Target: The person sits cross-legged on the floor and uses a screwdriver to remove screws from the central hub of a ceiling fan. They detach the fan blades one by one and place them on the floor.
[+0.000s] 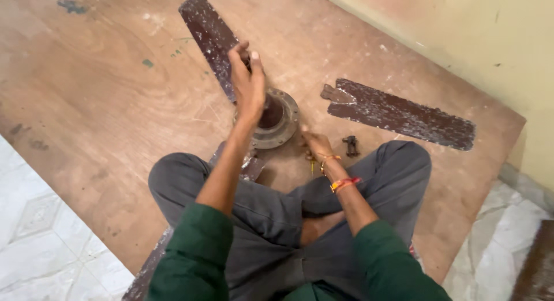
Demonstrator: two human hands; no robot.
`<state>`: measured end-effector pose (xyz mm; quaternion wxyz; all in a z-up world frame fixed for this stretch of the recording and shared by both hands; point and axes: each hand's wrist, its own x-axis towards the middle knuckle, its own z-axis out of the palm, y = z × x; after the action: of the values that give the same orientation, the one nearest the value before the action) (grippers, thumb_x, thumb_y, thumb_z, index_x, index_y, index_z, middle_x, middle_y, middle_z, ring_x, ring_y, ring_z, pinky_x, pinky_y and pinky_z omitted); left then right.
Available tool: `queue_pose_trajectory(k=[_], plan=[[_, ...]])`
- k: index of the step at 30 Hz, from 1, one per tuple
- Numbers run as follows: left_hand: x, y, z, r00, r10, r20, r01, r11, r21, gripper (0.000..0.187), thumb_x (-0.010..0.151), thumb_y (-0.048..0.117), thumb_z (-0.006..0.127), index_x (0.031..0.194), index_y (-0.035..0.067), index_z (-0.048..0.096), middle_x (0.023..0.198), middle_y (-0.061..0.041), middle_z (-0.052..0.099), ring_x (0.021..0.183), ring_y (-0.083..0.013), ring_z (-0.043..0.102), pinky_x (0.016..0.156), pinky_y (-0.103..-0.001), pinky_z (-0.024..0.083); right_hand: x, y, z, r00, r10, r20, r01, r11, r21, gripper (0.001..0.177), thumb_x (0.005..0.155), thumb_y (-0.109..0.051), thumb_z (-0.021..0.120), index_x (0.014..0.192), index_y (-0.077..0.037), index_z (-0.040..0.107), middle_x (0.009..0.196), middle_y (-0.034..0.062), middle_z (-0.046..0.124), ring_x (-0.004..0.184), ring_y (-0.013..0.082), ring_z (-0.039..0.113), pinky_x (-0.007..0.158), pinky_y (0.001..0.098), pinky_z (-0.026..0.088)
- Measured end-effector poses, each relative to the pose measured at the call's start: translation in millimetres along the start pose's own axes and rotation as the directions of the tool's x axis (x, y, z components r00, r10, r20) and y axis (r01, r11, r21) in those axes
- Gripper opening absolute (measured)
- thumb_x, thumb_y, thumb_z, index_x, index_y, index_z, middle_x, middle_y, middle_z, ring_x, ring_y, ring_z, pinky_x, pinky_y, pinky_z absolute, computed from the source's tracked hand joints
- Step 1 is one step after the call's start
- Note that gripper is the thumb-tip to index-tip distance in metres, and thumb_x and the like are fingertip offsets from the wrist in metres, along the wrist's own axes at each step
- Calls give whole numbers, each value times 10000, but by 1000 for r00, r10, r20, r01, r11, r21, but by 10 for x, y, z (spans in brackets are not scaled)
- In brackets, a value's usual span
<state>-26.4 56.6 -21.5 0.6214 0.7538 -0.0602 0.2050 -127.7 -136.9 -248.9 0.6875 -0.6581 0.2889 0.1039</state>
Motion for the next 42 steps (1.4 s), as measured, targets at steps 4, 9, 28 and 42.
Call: queue_pose_trajectory(k=[4, 9, 28, 42], plan=[[-167, -21, 12, 994, 63, 88, -65, 998, 18, 420, 1133, 276, 388, 1430, -16, 333, 1353, -277, 545, 1257, -372, 578, 1107, -468, 427, -139, -321, 211, 990, 27, 141, 15, 957, -290, 592, 929, -582, 698, 844, 0, 634, 615, 15, 522, 498, 128, 473, 419, 295, 375], [-227, 84, 52, 959, 161, 235, -161, 987, -17, 509, 1152, 334, 372, 1477, -40, 253, 1466, -311, 436, 1356, -400, 497, 1155, -493, 373, -41, -170, 257, 983, 149, 108, -122, 967, -222, 509, 864, -522, 763, 798, -25, 672, 599, 10, 539, 484, 131, 469, 411, 293, 366], [35, -130, -42, 938, 96, 334, -53, 989, -136, 450, 1116, 247, 454, 1444, 8, 261, 1179, -189, 555, 1080, -273, 583, 978, -398, 489, -266, 438, 981, 967, 196, 159, -186, 980, -75, 536, 821, -557, 826, 1003, -71, 692, 652, -58, 467, 477, 73, 380, 410, 271, 342], [-132, 110, -221, 948, 124, 295, -97, 990, -105, 325, 1121, 225, 522, 1323, 33, 354, 1019, -41, 465, 908, -136, 487, 866, -300, 465, -514, -124, 80, 996, 83, 15, -82, 996, -36, 577, 785, -654, 760, 892, -100, 641, 610, -64, 456, 441, 63, 362, 395, 268, 273]])
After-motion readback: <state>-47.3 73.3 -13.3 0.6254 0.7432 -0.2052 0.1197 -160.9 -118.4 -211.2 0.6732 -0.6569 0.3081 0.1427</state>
